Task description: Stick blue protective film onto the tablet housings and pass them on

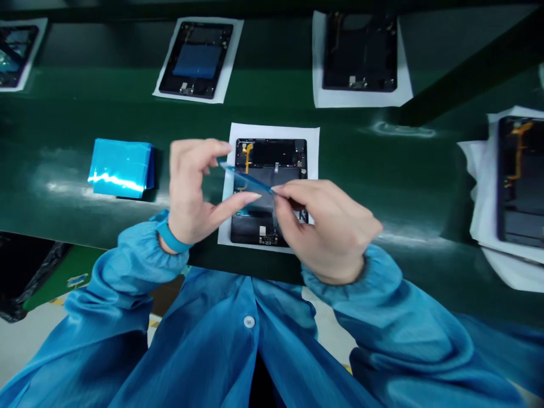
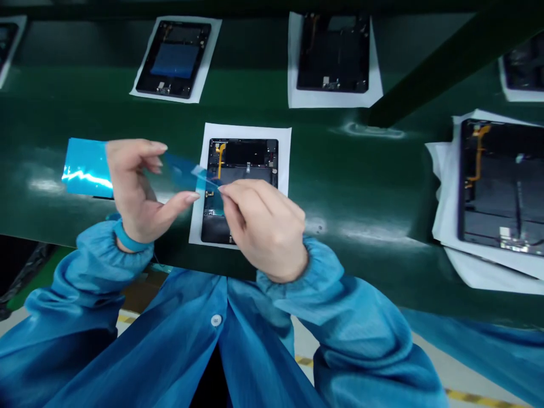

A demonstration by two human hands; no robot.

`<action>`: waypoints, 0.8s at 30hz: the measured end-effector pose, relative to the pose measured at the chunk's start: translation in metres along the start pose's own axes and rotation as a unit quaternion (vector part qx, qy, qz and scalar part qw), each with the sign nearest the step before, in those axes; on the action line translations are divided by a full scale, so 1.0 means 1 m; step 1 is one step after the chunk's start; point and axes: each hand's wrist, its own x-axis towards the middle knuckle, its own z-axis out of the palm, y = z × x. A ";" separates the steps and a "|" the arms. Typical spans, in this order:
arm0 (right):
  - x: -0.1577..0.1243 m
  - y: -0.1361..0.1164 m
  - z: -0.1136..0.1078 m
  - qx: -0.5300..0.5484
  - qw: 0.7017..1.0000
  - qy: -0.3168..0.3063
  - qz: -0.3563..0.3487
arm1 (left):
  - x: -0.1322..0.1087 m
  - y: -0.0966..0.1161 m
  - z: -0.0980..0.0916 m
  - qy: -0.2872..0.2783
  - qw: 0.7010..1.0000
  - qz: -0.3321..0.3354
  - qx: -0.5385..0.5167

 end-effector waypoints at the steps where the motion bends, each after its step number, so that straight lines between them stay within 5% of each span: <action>1: 0.001 0.004 -0.004 0.015 1.000 -0.012 0.006 | 0.005 -0.004 -0.007 -0.021 0.998 0.048 0.043; 4: 0.003 0.014 -0.010 0.050 0.997 -0.052 0.000 | 0.016 -0.010 -0.021 -0.115 0.976 0.162 0.090; 7: 0.004 0.022 -0.010 0.059 0.996 -0.060 -0.014 | 0.023 -0.009 -0.025 -0.170 0.962 0.203 0.069; 15: 0.010 0.030 -0.011 0.084 0.988 -0.129 -0.011 | 0.031 -0.007 -0.016 -0.248 0.958 0.135 0.042; 20: 0.008 0.054 -0.005 0.158 0.966 -0.134 0.154 | 0.029 -0.016 -0.013 -0.172 0.975 0.101 0.094; 22: 0.003 0.071 -0.001 0.225 0.925 -0.133 0.275 | 0.026 -0.023 -0.012 -0.163 0.978 0.082 0.097; 24: -0.005 0.088 0.006 0.290 0.869 -0.122 0.383 | 0.019 -0.033 -0.010 -0.219 0.968 0.103 0.074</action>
